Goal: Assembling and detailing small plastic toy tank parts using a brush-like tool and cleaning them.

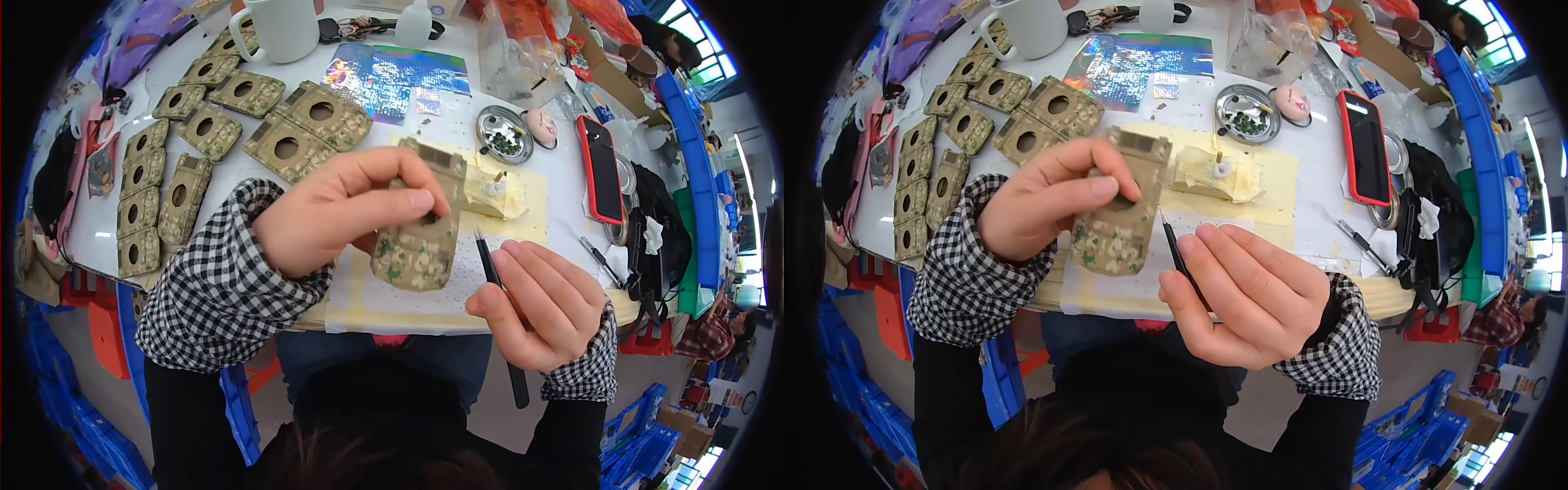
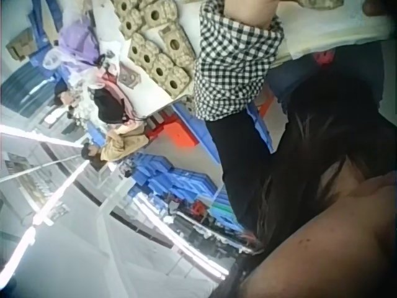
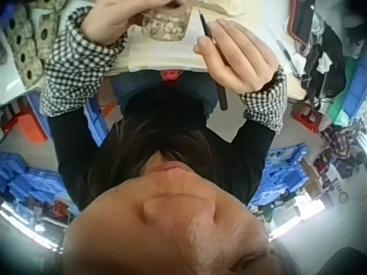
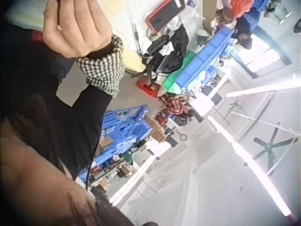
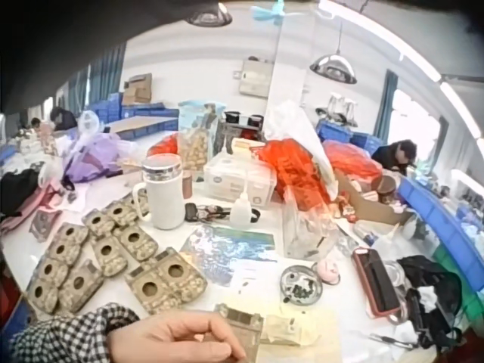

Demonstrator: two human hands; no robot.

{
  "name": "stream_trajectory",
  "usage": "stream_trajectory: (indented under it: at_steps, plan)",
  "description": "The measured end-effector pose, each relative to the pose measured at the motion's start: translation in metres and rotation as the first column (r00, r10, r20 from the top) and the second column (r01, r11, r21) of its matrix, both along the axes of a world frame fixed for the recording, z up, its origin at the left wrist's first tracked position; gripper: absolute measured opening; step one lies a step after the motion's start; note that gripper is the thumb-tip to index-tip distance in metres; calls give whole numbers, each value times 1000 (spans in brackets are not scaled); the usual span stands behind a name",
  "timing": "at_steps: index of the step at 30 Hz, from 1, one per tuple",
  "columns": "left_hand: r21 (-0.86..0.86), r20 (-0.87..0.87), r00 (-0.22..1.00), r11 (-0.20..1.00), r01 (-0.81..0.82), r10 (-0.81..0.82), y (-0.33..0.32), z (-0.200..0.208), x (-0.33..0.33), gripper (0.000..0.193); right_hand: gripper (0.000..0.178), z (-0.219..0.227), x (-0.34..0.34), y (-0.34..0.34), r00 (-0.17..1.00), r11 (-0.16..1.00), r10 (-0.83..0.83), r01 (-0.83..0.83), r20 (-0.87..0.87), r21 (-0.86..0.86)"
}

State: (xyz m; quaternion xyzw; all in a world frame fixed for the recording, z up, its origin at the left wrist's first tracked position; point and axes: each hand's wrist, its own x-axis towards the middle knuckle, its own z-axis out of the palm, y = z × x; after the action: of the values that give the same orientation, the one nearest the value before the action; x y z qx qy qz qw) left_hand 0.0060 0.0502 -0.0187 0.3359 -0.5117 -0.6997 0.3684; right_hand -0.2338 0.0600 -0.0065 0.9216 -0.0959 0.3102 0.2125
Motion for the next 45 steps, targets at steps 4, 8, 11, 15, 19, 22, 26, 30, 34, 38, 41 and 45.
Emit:
stream_trajectory:
  at_steps: [4, 8, 11, 15, 19, 22, 26, 30, 34, 38, 41, 45]
  plan:
    - [52, -23, 999, 997, 49, -48, 1, -2, -1, 16, 20, 7, 10, -11, 999, 996, 34, -33, -20, 78]
    - [70, -35, 999, 997, 20, -18, 0, -3, -1, 16, 17, 3, 13, -19, 996, 991, 83, -84, 21, 101]
    - [66, -36, 999, 998, 18, -16, 0, -5, -2, 16, 19, 2, 11, -21, 996, 988, 94, -94, 7, 124]
    - [54, -18, 1000, 998, 14, -13, -1, -9, -3, 16, 20, 0, 12, -21, 995, 983, 100, -100, 4, 156]
    - [50, -13, 999, 998, 38, -37, -3, -6, -3, 16, 20, -2, 13, -22, 995, 982, 103, -103, 12, 159]
    - [61, -22, 999, 997, 38, -37, -2, -6, -4, 16, 20, -3, 12, -22, 994, 981, 111, -111, 9, 160]
    - [64, -14, 1000, 998, 26, -26, -1, -7, -5, 16, 20, -3, 13, -23, 994, 980, 112, -110, -2, 165]
    - [70, -13, 999, 997, 32, -32, -2, -8, -4, 16, 20, -3, 13, -22, 993, 979, 117, -116, 2, 168]
    - [70, -4, 1000, 997, 26, -26, -1, -9, -5, 16, 20, -3, 13, -22, 993, 980, 117, -116, 2, 161]
    - [67, -5, 999, 997, 33, -32, -3, -8, -4, 16, 20, -2, 8, -20, 991, 957, 98, -118, 88, 264]
    - [51, -36, 999, 999, 2, 0, -2, -14, -6, 14, 26, -10, 0, -14, 927, 769, -5, -237, 376, 594]
    - [2, -86, 996, 1000, -13, 14, -1, -18, -10, 12, 23, -19, 3, -18, 758, 363, -247, -505, 604, 783]
